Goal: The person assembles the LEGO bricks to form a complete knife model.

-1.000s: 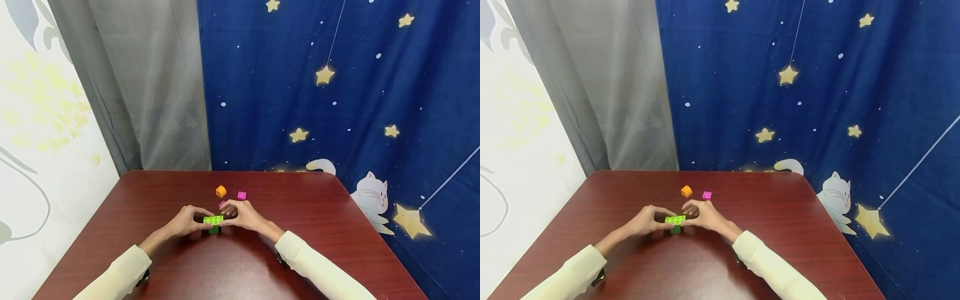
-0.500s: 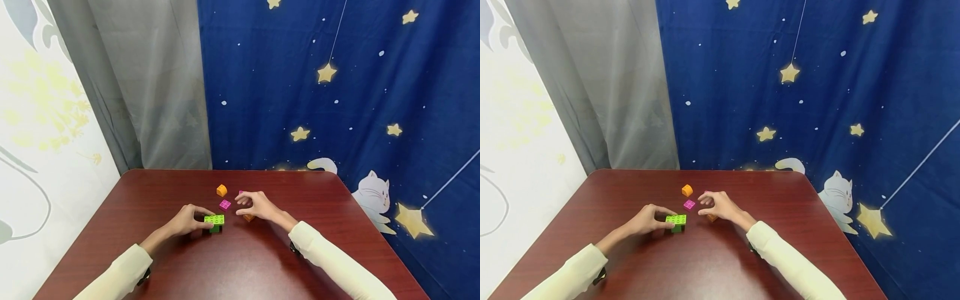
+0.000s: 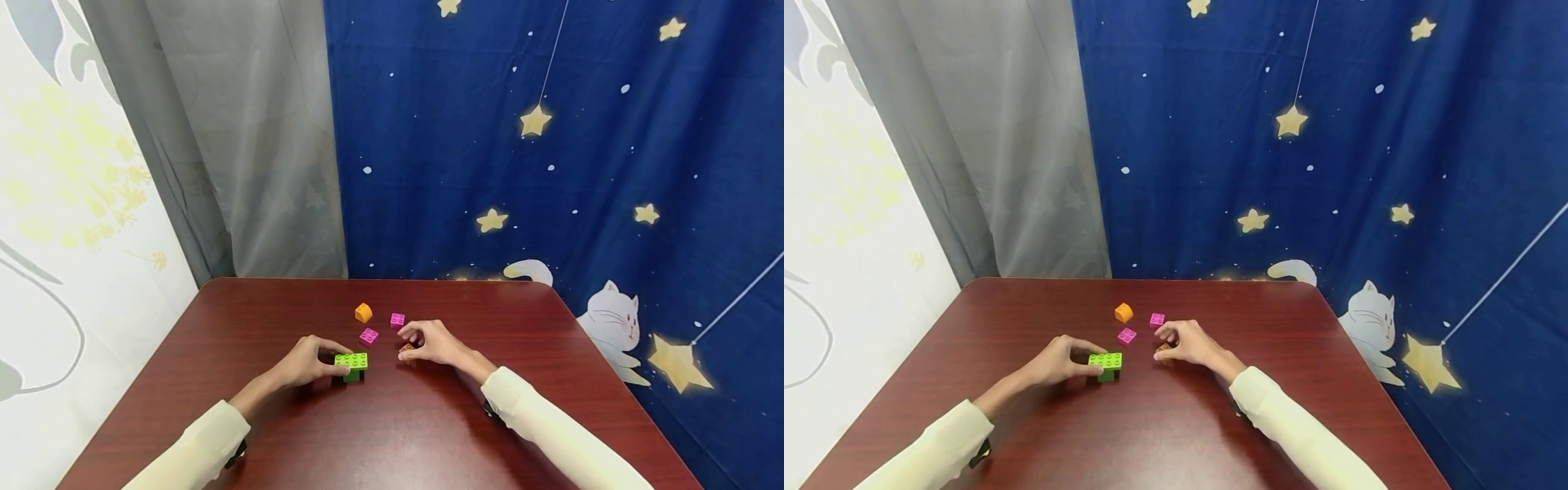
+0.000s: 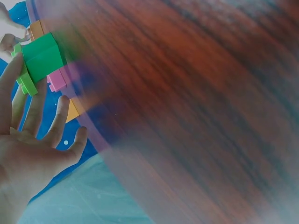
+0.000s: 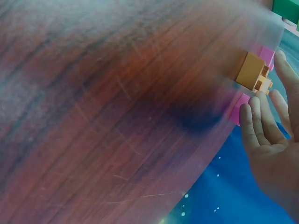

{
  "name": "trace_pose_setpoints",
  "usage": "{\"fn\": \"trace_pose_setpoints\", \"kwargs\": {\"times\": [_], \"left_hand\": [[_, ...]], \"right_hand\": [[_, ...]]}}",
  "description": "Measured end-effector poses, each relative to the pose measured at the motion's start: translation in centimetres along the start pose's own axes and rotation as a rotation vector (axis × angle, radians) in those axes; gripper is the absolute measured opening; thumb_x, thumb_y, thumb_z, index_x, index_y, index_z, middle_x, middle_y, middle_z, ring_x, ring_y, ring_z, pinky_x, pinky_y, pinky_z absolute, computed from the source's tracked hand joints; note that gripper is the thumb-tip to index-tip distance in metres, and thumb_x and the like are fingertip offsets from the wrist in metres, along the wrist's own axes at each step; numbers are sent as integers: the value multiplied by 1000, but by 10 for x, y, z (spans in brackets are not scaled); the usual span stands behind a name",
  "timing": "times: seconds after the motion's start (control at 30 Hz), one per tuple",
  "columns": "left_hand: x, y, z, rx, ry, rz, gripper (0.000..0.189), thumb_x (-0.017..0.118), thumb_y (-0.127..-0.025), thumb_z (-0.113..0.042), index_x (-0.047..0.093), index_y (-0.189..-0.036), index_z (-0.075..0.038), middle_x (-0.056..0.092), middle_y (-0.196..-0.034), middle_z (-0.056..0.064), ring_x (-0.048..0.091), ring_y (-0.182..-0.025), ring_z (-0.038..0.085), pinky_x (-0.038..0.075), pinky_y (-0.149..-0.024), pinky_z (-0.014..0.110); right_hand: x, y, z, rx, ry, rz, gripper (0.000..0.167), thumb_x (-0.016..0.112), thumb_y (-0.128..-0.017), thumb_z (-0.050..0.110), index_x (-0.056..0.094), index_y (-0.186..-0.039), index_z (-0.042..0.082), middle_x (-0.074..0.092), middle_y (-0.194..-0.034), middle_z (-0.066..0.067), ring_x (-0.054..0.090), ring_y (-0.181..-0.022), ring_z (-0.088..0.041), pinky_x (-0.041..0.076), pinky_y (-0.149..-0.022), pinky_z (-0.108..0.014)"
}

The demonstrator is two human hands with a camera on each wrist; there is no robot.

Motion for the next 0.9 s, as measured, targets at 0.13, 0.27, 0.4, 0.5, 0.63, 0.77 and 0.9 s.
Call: {"fn": "trace_pose_setpoints", "kwargs": {"times": [0.13,0.27,0.4,0.5,0.63,0.77,0.9], "left_hand": [[1,1,1,-9,8,7,30,88,-84,-37,81,-111,-24,75,-100,-8,66,-89,18,54,-74,25],[1,2,1,-8,18,13,31,88,-85,-38,81,-111,-24,75,-101,-8,66,-90,20,55,-75,26],[1,3,1,-7,19,10,31,88,-84,-38,81,-112,-25,75,-101,-7,67,-91,22,54,-75,25],[1,3,2,-8,22,7,31,88,-84,-38,81,-112,-25,75,-101,-7,67,-92,23,54,-74,25],[1,3,1,0,31,9,32,88,-84,-37,81,-112,-24,76,-102,-5,68,-92,25,55,-74,25],[1,2,0,2,37,8,31,88,-85,-36,81,-112,-23,76,-102,-3,68,-93,27,55,-74,25],[1,2,-1,5,38,3,31,88,-85,-35,81,-112,-22,76,-102,-3,68,-94,28,54,-75,25]], "right_hand": [[4,4,-1,3,-11,6,47,93,-79,27,74,-114,3,77,-99,-8,71,-86,-20,59,-74,-28],[6,7,-3,29,-41,8,43,93,-79,21,75,-112,2,76,-99,-7,71,-84,-19,61,-73,-30],[8,8,-3,42,-62,13,40,91,-80,15,74,-114,1,76,-101,-7,71,-87,-18,61,-75,-28],[9,8,-3,30,-62,12,40,88,-82,10,72,-118,1,76,-104,-8,72,-89,-18,61,-77,-29],[9,12,-4,26,-43,9,44,88,-81,9,71,-120,0,76,-104,-7,71,-90,-18,60,-79,-31],[8,14,-5,54,-15,6,45,90,-80,12,72,-119,1,75,-101,-5,70,-88,-17,60,-78,-31],[8,14,-5,71,14,8,39,89,-80,13,75,-116,5,75,-99,-2,70,-87,-14,60,-77,-28]]}}
Point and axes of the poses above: each hand's wrist, its own y-axis away from the middle knuckle, its own x-axis out of the palm, z = x × y, the point moved 8 cm from there along -y, towards the middle knuckle
